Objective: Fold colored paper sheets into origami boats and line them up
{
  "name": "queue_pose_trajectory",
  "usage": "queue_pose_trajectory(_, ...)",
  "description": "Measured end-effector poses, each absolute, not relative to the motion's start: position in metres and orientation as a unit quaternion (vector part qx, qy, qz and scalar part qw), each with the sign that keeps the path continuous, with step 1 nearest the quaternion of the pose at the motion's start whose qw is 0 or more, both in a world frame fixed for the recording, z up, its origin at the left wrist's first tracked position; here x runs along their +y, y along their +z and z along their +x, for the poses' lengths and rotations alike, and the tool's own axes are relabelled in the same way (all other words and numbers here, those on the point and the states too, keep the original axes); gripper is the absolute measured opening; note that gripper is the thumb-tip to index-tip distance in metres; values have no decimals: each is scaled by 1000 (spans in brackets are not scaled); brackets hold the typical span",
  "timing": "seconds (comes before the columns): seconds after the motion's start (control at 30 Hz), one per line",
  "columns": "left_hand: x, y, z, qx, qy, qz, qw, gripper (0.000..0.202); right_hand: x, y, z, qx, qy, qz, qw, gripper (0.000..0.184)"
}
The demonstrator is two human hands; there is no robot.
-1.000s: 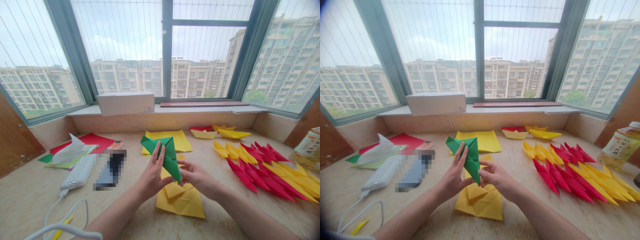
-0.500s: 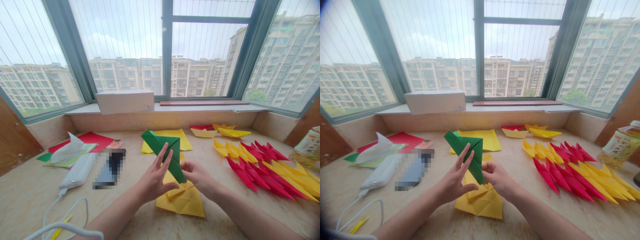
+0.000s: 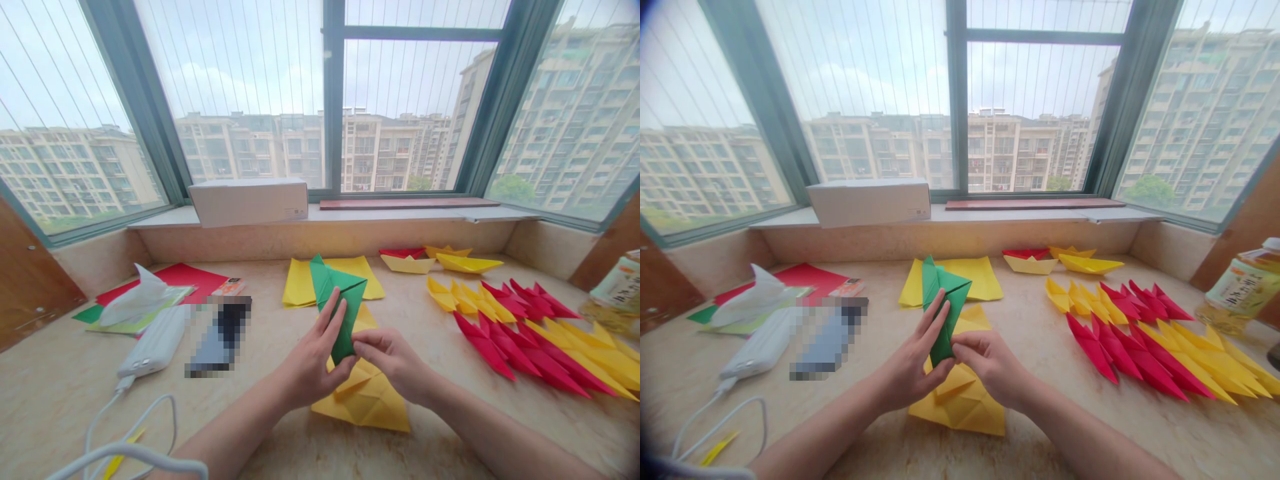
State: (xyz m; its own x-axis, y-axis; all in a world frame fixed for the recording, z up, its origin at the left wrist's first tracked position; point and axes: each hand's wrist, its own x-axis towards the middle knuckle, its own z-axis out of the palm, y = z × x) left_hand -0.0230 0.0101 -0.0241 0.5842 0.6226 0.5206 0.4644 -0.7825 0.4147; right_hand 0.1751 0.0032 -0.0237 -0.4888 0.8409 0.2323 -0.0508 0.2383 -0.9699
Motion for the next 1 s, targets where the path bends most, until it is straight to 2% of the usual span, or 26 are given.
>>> queue_pose_trajectory(0.23, 9, -22, -25, 305, 324, 883, 147, 93, -7, -19, 173, -710, 512, -274, 399, 36)
queue_pose_trajectory(0.4, 11, -24, -26, 303, 344, 871, 177, 83, -6, -32, 174, -720, 472, -284, 423, 35)
queue_pose_trajectory(0.63, 11, -19, -21, 292, 443, 762, 372, 53, -6, -30, 177, -779, 363, -266, 436, 45)
queue_pose_trajectory(0.77, 14, -13, -20, 332, 479, 628, 516, 51, 3, -22, 181, -748, 256, -317, 524, 33)
queue_pose_trajectory(0.87, 17, -9, -21, 351, 496, 572, 552, 47, 15, -17, 190, -668, 157, -394, 612, 27)
queue_pose_trajectory(1.0, 20, -8, -23, 345, 531, 526, 567, 43, 31, -17, 204, -599, 107, -465, 643, 39)
